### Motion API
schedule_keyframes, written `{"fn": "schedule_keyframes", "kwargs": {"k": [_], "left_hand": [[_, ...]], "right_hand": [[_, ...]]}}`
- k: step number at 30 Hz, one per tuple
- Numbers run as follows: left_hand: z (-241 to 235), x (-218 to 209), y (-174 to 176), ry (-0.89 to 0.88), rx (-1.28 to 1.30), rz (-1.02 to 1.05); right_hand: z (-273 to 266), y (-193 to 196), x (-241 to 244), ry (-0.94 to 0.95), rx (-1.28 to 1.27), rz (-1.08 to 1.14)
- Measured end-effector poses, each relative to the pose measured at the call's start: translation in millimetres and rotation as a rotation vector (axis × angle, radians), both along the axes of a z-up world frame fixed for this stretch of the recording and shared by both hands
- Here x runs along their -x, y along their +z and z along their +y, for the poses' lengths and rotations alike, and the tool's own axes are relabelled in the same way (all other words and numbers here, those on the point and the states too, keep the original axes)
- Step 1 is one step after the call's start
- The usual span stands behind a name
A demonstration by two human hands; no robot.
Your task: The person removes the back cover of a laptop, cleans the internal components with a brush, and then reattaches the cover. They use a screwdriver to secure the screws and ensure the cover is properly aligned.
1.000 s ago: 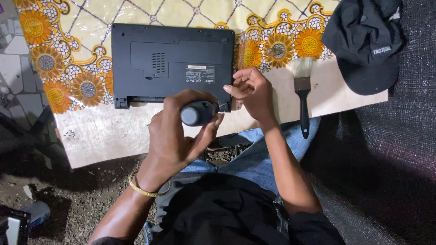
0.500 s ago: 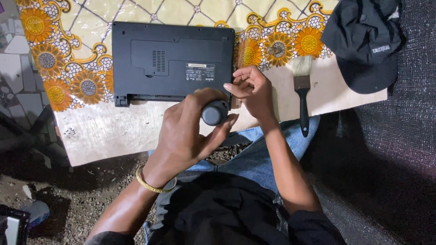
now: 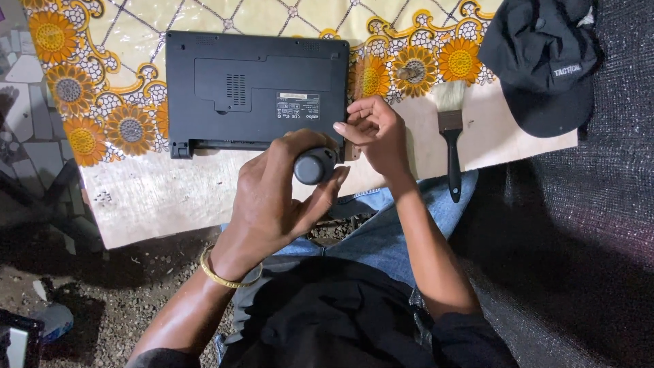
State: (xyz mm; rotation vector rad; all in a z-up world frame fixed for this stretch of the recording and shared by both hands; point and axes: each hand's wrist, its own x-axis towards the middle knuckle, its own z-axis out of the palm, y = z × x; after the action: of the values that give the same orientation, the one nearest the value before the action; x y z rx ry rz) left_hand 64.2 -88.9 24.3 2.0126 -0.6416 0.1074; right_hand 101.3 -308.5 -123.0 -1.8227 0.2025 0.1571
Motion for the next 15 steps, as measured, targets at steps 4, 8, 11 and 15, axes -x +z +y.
{"fn": "schedule_keyframes", "kwargs": {"k": [4,8,11,15], "left_hand": [[-1.7,-1.5,0.5,-0.013,0.002,-0.022],[-3.4,-0.9,0.7,-0.023,0.004,-0.027],[-3.2,-0.9,-0.6,-0.017,-0.003,-0.024],[-4.1,-1.9,0.1,-0.015,-0.018,0.001]], "right_hand": [[-0.7,-2.0,-0.2,0.007,0.014,-0.014],[-1.5,-5.3,0.9,0.009,-0.011,-0.031],[-1.9,-7.2,0.9,0.009,-0.014,-0.042],[-1.6,-4.8,0.9,0.007,-0.016,-0.017]]}}
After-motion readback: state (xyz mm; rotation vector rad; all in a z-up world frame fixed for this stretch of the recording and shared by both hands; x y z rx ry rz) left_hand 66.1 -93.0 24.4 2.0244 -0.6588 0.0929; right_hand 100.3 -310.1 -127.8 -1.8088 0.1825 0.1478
